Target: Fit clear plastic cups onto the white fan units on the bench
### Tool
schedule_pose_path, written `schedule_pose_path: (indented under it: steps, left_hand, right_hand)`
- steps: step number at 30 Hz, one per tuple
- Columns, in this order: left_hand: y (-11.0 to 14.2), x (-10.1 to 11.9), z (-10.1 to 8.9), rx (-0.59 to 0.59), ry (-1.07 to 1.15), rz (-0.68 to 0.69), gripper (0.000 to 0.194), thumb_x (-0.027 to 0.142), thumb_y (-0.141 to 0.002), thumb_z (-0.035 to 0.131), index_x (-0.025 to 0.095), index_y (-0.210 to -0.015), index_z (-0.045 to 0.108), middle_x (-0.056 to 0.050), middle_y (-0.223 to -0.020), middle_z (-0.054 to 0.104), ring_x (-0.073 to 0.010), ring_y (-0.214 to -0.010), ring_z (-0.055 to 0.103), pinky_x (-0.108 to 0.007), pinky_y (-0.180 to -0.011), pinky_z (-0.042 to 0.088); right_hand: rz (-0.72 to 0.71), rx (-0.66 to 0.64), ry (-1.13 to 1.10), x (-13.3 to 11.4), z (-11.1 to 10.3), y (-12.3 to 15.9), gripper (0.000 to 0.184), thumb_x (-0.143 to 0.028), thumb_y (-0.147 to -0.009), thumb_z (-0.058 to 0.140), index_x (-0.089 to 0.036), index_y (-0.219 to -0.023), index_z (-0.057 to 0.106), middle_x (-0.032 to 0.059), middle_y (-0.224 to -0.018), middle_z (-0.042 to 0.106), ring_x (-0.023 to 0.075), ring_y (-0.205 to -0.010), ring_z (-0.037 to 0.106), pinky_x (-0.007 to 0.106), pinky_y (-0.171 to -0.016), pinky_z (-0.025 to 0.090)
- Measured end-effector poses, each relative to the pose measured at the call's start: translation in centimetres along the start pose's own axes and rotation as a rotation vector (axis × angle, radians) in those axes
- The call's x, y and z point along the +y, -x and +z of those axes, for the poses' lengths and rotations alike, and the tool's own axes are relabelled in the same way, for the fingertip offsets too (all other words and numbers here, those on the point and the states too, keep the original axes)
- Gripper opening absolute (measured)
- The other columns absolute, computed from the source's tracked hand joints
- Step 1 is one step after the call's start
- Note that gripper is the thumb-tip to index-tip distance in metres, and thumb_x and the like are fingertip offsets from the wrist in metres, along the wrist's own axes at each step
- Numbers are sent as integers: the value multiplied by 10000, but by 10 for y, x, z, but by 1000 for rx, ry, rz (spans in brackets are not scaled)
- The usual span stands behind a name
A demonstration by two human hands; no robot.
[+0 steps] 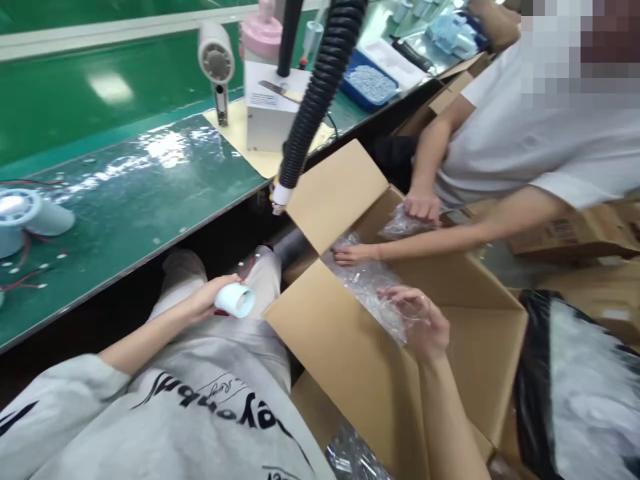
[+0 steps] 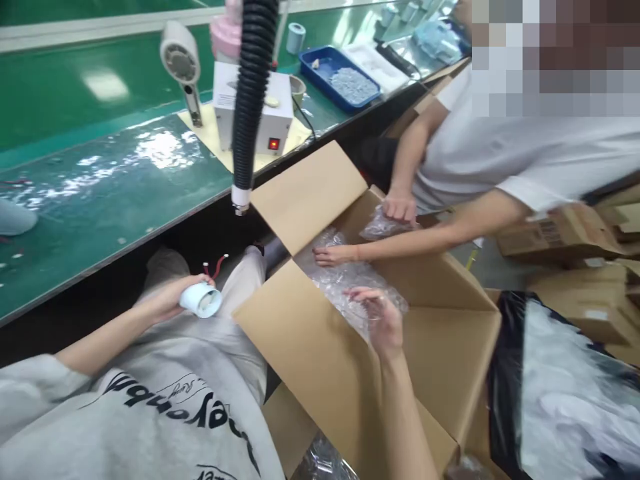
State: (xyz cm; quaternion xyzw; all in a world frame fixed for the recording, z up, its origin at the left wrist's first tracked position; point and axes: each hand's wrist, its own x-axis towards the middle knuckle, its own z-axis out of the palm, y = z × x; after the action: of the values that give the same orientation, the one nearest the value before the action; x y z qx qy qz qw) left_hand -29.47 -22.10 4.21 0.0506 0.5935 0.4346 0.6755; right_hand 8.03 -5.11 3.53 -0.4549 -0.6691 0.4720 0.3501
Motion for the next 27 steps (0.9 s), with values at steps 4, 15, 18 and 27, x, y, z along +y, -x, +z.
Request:
schedule_pose_path:
  steps: [4, 15, 18, 27]
  left_hand:
    - [1, 6, -3, -174, -212, 62, 256, 427, -829, 668, 180, -762, 681, -14, -604, 580, -110, -445, 472, -203, -364, 305]
    - [30, 5, -32, -75, -939, 696, 249, 346, -907, 588, 187, -990, 762, -49, -923, 659, -182, -857, 620, -300, -811, 468]
    - [34, -1, -39, -37, -896, 816, 274, 371, -887, 675, 190, -1079, 746, -61, -987, 661, -200, -912, 635, -323, -848, 487]
    - [16, -6, -56, -227, -825, 937, 607, 442, -705, 904, 234, -1252, 741, -159, -1383, 590, -320, -1297, 566, -479, -1113, 451]
  right_hand:
    - [-490, -489, 331, -54, 104, 25, 410, -525, -974, 592, -269, -1278, 693, 118, -1201, 710, 280, -1071, 698, 400, -890, 592]
    - [-633, -525, 716, -75, 218, 15, 150, -144, -813, 787, -253, -911, 752, 114, -1330, 661, 313, -1098, 656, 417, -767, 628]
    - [-480, -619, 469, -77, 216, 11, 115, -266, -816, 810, -242, -762, 712, 102, -1298, 651, 322, -1132, 664, 455, -815, 629]
    - [-123, -504, -13, -94, 215, 21, 373, -379, -927, 679, -226, -588, 700, 73, -988, 759, 213, -833, 722, 326, -674, 591]
